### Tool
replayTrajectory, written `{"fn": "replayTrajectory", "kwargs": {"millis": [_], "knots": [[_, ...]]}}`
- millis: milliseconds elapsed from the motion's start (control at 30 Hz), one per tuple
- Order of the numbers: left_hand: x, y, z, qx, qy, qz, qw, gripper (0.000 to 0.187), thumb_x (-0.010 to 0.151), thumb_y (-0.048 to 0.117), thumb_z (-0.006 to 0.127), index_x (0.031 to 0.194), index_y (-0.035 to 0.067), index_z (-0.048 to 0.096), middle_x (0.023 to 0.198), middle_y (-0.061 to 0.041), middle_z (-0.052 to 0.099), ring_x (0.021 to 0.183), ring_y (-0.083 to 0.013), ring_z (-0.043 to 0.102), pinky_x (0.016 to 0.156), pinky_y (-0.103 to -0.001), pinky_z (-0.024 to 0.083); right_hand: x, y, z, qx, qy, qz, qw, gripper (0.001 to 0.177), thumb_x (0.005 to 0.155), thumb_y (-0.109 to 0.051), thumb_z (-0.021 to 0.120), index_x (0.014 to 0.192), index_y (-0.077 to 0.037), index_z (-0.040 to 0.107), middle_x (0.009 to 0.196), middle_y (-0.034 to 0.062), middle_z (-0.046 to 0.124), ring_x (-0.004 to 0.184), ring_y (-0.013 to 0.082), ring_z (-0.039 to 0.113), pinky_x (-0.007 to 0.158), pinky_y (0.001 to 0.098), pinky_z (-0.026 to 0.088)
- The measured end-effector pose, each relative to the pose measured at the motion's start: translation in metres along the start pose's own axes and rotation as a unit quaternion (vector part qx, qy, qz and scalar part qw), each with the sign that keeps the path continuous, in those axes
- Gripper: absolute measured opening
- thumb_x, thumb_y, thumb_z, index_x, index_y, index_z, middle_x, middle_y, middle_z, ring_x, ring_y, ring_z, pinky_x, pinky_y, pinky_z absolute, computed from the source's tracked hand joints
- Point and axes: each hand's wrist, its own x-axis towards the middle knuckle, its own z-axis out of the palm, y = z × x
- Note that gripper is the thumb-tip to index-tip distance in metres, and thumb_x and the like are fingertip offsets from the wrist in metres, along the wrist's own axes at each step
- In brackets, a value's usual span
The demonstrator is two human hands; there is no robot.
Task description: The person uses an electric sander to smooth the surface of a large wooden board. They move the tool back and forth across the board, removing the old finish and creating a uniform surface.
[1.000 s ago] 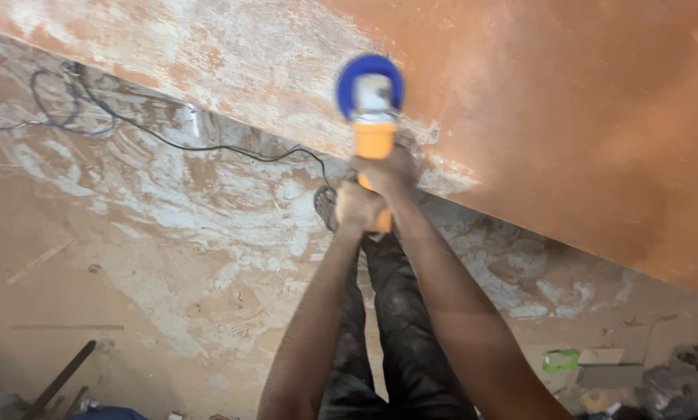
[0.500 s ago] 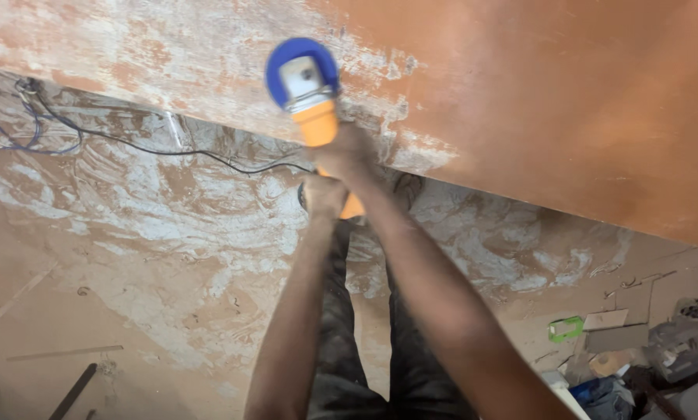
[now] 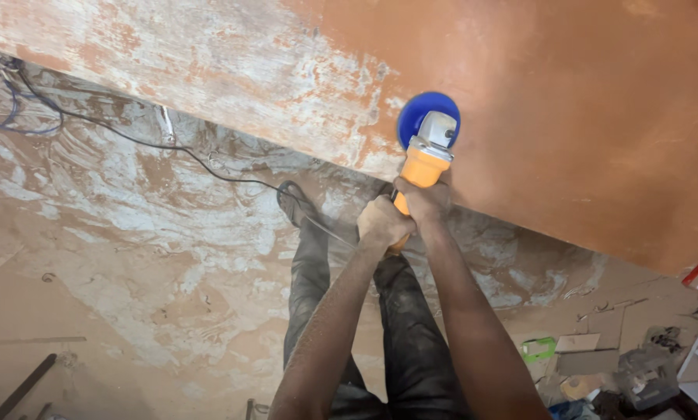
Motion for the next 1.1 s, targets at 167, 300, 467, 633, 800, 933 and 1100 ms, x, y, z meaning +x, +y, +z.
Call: {"fn": "replayTrajectory", "kwargs": {"millis": [167, 300, 467, 633, 800, 933, 1100], "knots": [[0.035, -0.02, 0.032, -0.036, 0.057, -0.041, 0.997, 0.064, 0.065, 0.047, 0.084, 0.097, -0.007, 0.073, 0.096, -0.023, 0.076, 0.092, -0.0323, 0.077, 0.081, -0.043, 0.061, -0.004, -0.042, -0.002, -0.084, -0.121, 0.034, 0.989, 0.043, 0.072, -0.025, 0.087, 0.11, -0.009, 0.075, 0.102, 0.0043, 0.079, 0.089, 0.0153, 0.076, 0.083, 0.0319, 0.062], [0.069, -0.056, 0.011, -0.092, 0.162, 0.013, 0.982, 0.064, 0.074, 0.05, 0.079, 0.103, -0.007, 0.072, 0.096, -0.025, 0.077, 0.092, -0.0333, 0.077, 0.077, -0.046, 0.059, -0.017, -0.105, 0.036, -0.2, -0.178, -0.01, 0.963, 0.049, 0.07, -0.036, 0.09, 0.11, -0.013, 0.072, 0.098, 0.0031, 0.077, 0.085, 0.0162, 0.075, 0.079, 0.0333, 0.061], [0.066, -0.055, -0.006, -0.148, 0.202, 0.121, 0.961, 0.068, 0.072, 0.05, 0.08, 0.11, -0.005, 0.07, 0.097, -0.022, 0.077, 0.094, -0.0335, 0.075, 0.075, -0.044, 0.058, -0.015, -0.11, 0.036, -0.192, -0.172, -0.041, 0.965, 0.053, 0.068, -0.036, 0.09, 0.111, -0.013, 0.07, 0.1, 0.004, 0.077, 0.087, 0.0166, 0.074, 0.079, 0.0335, 0.061], [0.045, -0.04, 0.062, -0.048, 0.102, 0.023, 0.993, 0.067, 0.071, 0.051, 0.084, 0.106, -0.004, 0.073, 0.096, -0.024, 0.075, 0.094, -0.0366, 0.075, 0.079, -0.046, 0.059, -0.007, -0.047, -0.011, -0.129, -0.139, 0.003, 0.982, 0.05, 0.067, -0.033, 0.091, 0.109, -0.012, 0.073, 0.103, 0.0038, 0.078, 0.089, 0.0164, 0.075, 0.082, 0.034, 0.059], [-0.01, 0.007, 0.078, -0.154, 0.191, 0.084, 0.966, 0.076, 0.071, 0.044, 0.083, 0.125, -0.001, 0.055, 0.089, -0.024, 0.074, 0.088, -0.0429, 0.073, 0.076, -0.05, 0.058, -0.002, -0.02, -0.044, -0.123, -0.086, 0.005, 0.989, 0.04, 0.067, -0.031, 0.089, 0.099, -0.011, 0.078, 0.094, 0.0062, 0.08, 0.085, 0.0197, 0.077, 0.079, 0.0353, 0.06], [-0.01, 0.038, 0.06, -0.186, 0.204, 0.061, 0.959, 0.075, 0.07, 0.039, 0.083, 0.127, -0.001, 0.054, 0.088, -0.024, 0.074, 0.087, -0.0439, 0.072, 0.075, -0.052, 0.057, 0.01, -0.045, -0.046, -0.136, -0.098, 0.021, 0.986, 0.041, 0.068, -0.034, 0.088, 0.099, -0.01, 0.078, 0.093, 0.0084, 0.079, 0.085, 0.0218, 0.077, 0.078, 0.0371, 0.06], [0.045, 0.037, 0.035, -0.217, 0.262, 0.056, 0.939, 0.058, 0.074, 0.04, 0.084, 0.108, -0.003, 0.065, 0.092, -0.023, 0.076, 0.089, -0.039, 0.076, 0.075, -0.048, 0.059, 0.037, -0.099, -0.008, -0.194, -0.155, -0.001, 0.969, 0.053, 0.065, -0.043, 0.088, 0.108, -0.013, 0.075, 0.097, 0.0049, 0.08, 0.084, 0.0196, 0.079, 0.076, 0.0347, 0.062]]}}
